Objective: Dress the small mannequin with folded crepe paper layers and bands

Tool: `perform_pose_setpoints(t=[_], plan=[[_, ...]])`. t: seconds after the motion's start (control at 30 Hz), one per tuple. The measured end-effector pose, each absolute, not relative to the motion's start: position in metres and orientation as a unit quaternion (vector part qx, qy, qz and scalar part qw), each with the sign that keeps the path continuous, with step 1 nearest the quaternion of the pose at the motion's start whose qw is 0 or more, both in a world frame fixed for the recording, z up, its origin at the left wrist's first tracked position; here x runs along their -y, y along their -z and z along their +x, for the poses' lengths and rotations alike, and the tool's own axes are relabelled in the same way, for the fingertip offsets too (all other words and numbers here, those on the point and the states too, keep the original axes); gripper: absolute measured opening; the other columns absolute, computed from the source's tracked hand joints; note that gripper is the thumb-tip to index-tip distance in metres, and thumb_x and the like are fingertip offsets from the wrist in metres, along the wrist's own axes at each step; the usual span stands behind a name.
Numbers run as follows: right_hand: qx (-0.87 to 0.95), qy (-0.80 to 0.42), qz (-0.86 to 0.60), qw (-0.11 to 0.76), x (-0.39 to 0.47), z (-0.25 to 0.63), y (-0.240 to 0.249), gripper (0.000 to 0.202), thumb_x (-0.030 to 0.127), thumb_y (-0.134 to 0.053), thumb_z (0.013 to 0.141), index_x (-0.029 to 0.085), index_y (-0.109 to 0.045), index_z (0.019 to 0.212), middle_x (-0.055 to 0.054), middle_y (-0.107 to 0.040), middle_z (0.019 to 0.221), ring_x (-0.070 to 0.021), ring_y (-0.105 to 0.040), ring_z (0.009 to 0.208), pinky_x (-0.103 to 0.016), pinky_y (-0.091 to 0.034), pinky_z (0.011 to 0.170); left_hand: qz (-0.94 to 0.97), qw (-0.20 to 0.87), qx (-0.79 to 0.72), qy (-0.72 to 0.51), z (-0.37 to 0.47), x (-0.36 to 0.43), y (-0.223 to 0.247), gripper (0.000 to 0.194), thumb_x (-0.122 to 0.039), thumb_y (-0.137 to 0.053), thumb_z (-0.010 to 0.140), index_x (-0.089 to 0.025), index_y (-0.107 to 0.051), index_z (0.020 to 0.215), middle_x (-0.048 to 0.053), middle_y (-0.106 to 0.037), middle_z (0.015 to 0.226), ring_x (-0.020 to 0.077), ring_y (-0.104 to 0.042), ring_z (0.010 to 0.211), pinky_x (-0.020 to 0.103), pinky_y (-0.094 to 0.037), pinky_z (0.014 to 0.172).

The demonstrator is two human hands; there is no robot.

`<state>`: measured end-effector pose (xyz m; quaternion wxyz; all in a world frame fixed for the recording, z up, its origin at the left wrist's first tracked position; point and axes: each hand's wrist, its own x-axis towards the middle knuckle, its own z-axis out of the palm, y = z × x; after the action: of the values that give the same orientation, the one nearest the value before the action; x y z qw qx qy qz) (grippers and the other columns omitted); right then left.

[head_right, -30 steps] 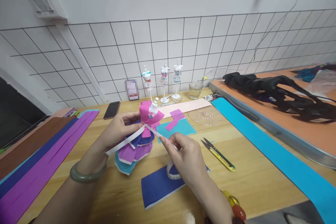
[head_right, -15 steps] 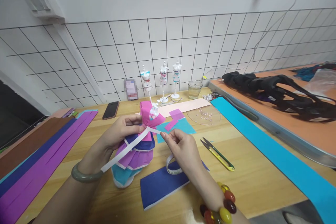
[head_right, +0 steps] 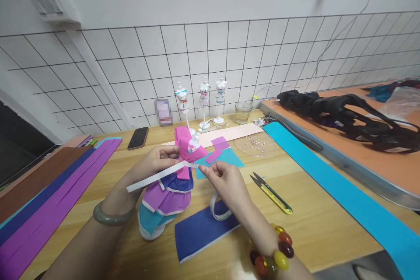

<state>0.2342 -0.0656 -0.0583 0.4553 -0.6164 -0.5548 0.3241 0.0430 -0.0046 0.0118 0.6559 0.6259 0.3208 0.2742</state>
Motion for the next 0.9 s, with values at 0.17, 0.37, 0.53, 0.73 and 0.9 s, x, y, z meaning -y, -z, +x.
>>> perform_pose_setpoints(t=[0.17, 0.37, 0.53, 0.73, 0.9], plan=[[0.521, -0.400, -0.601, 0.456, 0.066, 0.231, 0.063, 0.042, 0.056, -0.063, 0.073, 0.016, -0.059, 0.084, 0.008, -0.042, 0.045, -0.0100, -0.041, 0.039, -0.022, -0.029, 0.038, 0.624, 0.657, -0.338, -0.253, 0.039, 0.005, -0.015, 0.035, -0.016, -0.068, 0.065, -0.015, -0.071, 0.100, 0.005, -0.070, 0.083, 0.0128, -0.061, 0.068, 0.021, -0.045, 0.061], [0.464, -0.553, -0.511, 0.467, 0.070, 0.232, 0.077, 0.063, 0.046, -0.071, 0.071, 0.012, -0.050, 0.119, 0.002, -0.062, 0.063, -0.0117, -0.058, 0.047, -0.025, -0.047, 0.052, 0.693, 0.601, -0.345, -0.199, 0.039, 0.005, -0.012, 0.024, -0.018, -0.067, 0.069, -0.016, -0.072, 0.092, 0.003, -0.070, 0.084, 0.0157, -0.062, 0.079, 0.024, -0.046, 0.069], [0.418, -0.553, -0.534, 0.484, 0.074, 0.236, 0.094, 0.091, 0.045, -0.074, 0.068, 0.017, -0.029, 0.142, -0.018, -0.060, 0.117, -0.0164, -0.065, 0.061, -0.033, -0.054, 0.055, 0.695, 0.597, -0.349, -0.195, 0.039, 0.006, -0.007, 0.019, -0.016, -0.063, 0.069, -0.015, -0.071, 0.087, 0.001, -0.068, 0.078, 0.0144, -0.061, 0.073, 0.024, -0.045, 0.069], [0.513, -0.429, -0.574, 0.472, 0.084, 0.248, 0.101, 0.072, 0.043, -0.064, 0.078, 0.015, -0.037, 0.139, -0.019, -0.059, 0.120, -0.0277, -0.064, 0.099, -0.043, -0.053, 0.081, 0.709, 0.577, -0.358, -0.193, 0.037, 0.004, -0.004, 0.010, -0.017, -0.061, 0.067, -0.015, -0.065, 0.075, -0.002, -0.060, 0.070, 0.0129, -0.056, 0.068, 0.024, -0.041, 0.066], [0.657, -0.003, -0.532, 0.534, 0.099, 0.246, 0.070, 0.035, 0.023, -0.061, 0.084, 0.021, -0.056, 0.118, -0.012, -0.057, 0.113, -0.0244, -0.057, 0.103, -0.043, -0.048, 0.087, 0.713, 0.558, -0.379, -0.192, 0.038, 0.005, -0.006, 0.008, -0.018, -0.060, 0.063, -0.015, -0.060, 0.070, -0.004, -0.053, 0.068, 0.0125, -0.050, 0.069, 0.024, -0.038, 0.067]])
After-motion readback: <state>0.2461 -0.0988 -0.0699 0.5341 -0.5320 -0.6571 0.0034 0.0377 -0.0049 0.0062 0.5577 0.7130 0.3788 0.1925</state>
